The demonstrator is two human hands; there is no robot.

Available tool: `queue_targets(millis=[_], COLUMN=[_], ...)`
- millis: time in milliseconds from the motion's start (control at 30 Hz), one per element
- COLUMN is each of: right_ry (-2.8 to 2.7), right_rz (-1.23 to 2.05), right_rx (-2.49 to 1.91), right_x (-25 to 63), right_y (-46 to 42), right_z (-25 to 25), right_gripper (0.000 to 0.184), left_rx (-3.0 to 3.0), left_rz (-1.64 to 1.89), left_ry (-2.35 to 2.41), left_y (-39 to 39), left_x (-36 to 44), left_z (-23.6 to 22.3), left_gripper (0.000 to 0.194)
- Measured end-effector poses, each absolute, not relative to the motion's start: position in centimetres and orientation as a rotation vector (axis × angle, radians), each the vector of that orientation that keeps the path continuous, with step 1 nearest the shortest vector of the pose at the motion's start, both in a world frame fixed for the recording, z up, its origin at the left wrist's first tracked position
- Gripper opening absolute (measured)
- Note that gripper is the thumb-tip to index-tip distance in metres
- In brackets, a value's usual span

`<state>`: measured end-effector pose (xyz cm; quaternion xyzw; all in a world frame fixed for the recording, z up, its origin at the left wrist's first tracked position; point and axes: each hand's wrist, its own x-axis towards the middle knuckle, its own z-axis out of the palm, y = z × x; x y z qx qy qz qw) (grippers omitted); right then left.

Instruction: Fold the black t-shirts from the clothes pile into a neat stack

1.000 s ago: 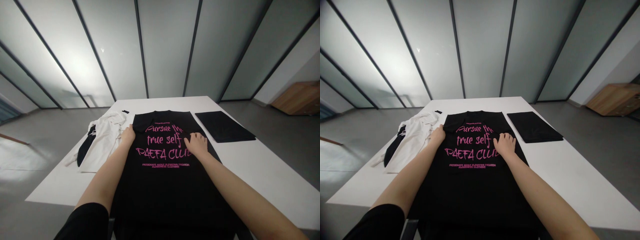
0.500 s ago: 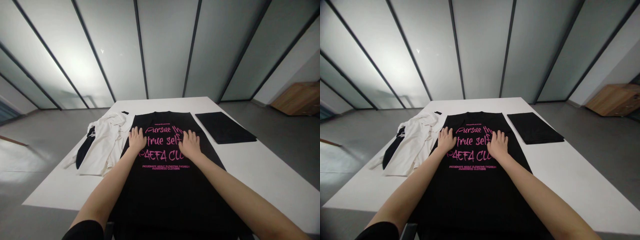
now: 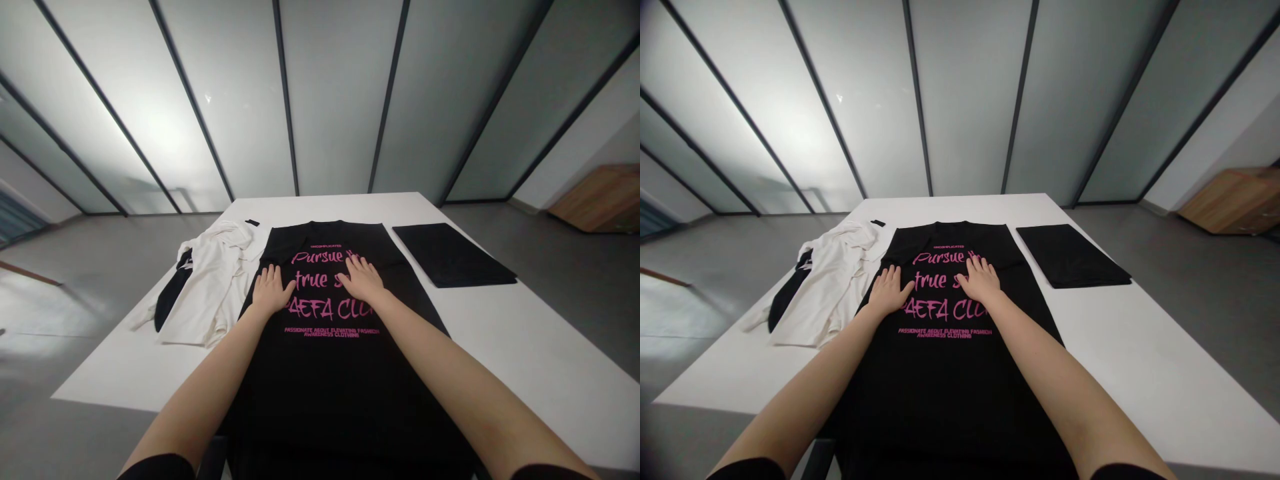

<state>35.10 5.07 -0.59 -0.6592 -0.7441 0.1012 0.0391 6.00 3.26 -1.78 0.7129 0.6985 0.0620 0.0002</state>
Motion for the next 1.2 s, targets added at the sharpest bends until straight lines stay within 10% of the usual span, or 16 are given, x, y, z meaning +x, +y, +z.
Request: queue_targets(millis=[500,833,1200], right_ry=[-2.712,-2.792,-2.499], right_rz=[0.43,0.719,0.303], right_rx=[-1.384,-0.702,-1.59], right_x=[32.1,28.7,37.4], right_y=[1.3,-0.4,-1.0], right_z=[0.0,0.2,-1.6], right_gripper=[0.071,0.051,0.066], left_rx=[2.382,2.267,2.479], left_rz=[0.295,0.247,0.199], left_ry=[1.935,2.164,1.92], left_y=[2.9,6.0,-1.3], left_x=[6.3,7.9,6.3], left_z=[2.2,-0.8,-1.9], left_gripper=[0.05,0.064,0.078])
